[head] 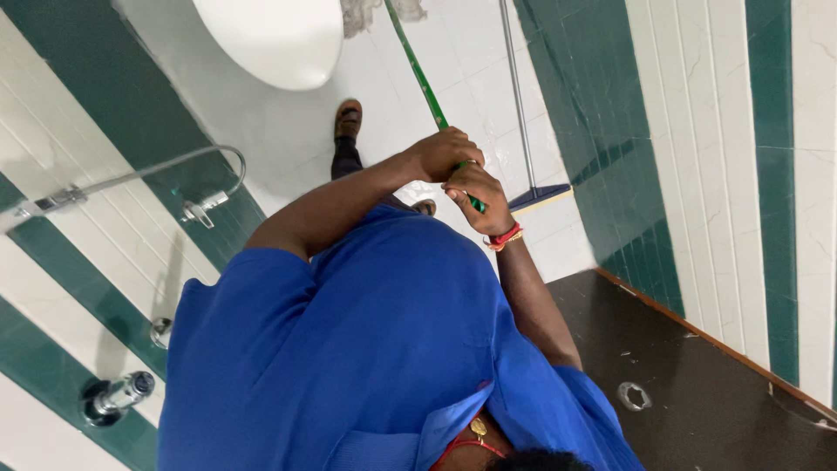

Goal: The person mops the bathroom floor by hand using a mop and then uses a squeegee to push water toward the drain.

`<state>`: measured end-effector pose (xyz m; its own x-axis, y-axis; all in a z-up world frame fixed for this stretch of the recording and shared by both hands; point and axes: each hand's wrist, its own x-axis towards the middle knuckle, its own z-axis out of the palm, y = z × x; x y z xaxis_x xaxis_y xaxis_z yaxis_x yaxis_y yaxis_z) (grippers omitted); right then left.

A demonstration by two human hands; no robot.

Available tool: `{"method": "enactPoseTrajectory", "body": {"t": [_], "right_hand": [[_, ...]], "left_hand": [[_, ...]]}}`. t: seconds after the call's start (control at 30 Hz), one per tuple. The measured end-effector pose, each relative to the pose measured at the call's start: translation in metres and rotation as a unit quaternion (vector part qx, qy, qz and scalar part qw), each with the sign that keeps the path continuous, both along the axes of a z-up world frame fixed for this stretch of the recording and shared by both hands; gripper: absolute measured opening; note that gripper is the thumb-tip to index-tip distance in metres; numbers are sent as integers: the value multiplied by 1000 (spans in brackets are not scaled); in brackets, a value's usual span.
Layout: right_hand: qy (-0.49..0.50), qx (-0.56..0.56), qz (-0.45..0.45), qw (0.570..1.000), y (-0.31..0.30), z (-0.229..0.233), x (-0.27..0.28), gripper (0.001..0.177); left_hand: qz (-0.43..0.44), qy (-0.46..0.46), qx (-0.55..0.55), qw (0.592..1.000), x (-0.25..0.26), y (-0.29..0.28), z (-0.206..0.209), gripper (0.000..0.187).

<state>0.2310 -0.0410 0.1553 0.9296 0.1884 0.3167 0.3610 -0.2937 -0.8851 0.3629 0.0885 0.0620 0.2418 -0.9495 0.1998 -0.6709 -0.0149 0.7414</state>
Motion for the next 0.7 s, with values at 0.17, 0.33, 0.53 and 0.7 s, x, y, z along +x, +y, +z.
{"method": "enactPoseTrajectory", "body": {"t": [0.17, 0.33, 0.53, 0.7], "right_hand": [[65, -51, 2, 997, 44, -12, 116, 7], [59, -103, 22, 993, 73, -42, 239, 7], [82, -219, 33, 972, 97, -78, 275, 6], [109, -232, 32, 966, 80, -58, 205, 9]], "left_hand": [[38, -59, 119, 990, 118, 45, -14, 20], [118, -65, 253, 958, 243, 75, -45, 40], [142, -41, 256, 955, 276, 100, -105, 42], [94, -38, 209, 973, 208, 88, -101, 42]]}}
